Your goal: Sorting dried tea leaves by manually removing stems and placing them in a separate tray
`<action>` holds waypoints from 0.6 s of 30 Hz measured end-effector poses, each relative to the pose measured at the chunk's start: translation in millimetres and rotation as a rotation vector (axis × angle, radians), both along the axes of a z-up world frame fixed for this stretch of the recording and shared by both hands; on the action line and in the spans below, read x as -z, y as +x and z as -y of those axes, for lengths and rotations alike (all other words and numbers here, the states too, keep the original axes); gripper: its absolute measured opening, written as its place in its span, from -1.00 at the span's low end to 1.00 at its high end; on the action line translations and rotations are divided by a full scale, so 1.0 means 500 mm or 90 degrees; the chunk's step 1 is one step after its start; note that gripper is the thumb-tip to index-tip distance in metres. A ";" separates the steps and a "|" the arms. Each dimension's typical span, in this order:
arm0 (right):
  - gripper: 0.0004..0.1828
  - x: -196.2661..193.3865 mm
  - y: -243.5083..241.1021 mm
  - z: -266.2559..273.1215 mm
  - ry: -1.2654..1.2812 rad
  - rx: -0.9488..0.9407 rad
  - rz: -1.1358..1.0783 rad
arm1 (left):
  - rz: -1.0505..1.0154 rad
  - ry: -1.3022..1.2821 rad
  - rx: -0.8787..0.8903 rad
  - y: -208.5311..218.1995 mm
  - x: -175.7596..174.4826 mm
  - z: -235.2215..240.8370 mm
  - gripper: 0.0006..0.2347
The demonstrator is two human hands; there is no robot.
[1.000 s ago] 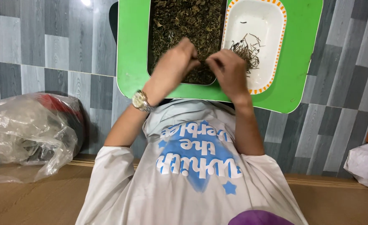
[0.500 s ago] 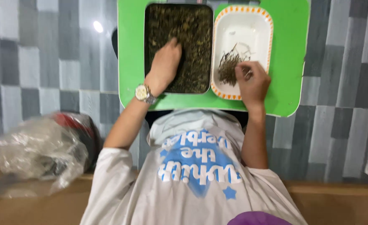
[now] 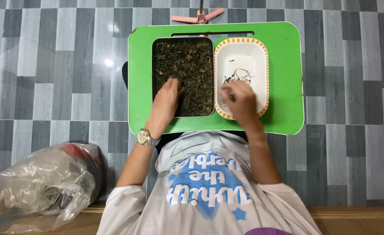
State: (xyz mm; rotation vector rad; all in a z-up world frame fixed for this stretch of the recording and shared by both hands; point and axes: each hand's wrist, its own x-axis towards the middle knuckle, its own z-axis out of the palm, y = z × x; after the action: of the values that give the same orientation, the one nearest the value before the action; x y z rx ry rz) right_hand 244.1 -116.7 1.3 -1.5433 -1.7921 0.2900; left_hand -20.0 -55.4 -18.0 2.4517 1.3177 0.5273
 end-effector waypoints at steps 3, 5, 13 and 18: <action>-0.84 -0.070 -0.094 -0.014 0.028 -0.118 0.081 | 0.076 0.006 -0.015 0.017 -0.013 0.052 -0.93; -0.81 -0.036 -0.127 -0.032 0.015 -0.146 0.094 | 0.100 0.018 -0.018 0.027 -0.019 0.070 -0.93; -0.82 -0.018 -0.158 -0.053 -0.006 -0.246 0.077 | 0.163 0.064 -0.061 0.023 0.003 0.093 -0.89; -0.87 -0.020 -0.133 -0.063 -0.098 -0.313 -0.074 | 0.155 0.106 0.000 0.015 0.030 0.081 -0.90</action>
State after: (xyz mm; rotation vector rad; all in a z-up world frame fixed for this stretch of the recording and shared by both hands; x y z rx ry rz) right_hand 177.5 -85.0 11.5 -1.1339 -2.0732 0.7524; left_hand -12.3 -95.7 -33.0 2.4209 1.2166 0.9372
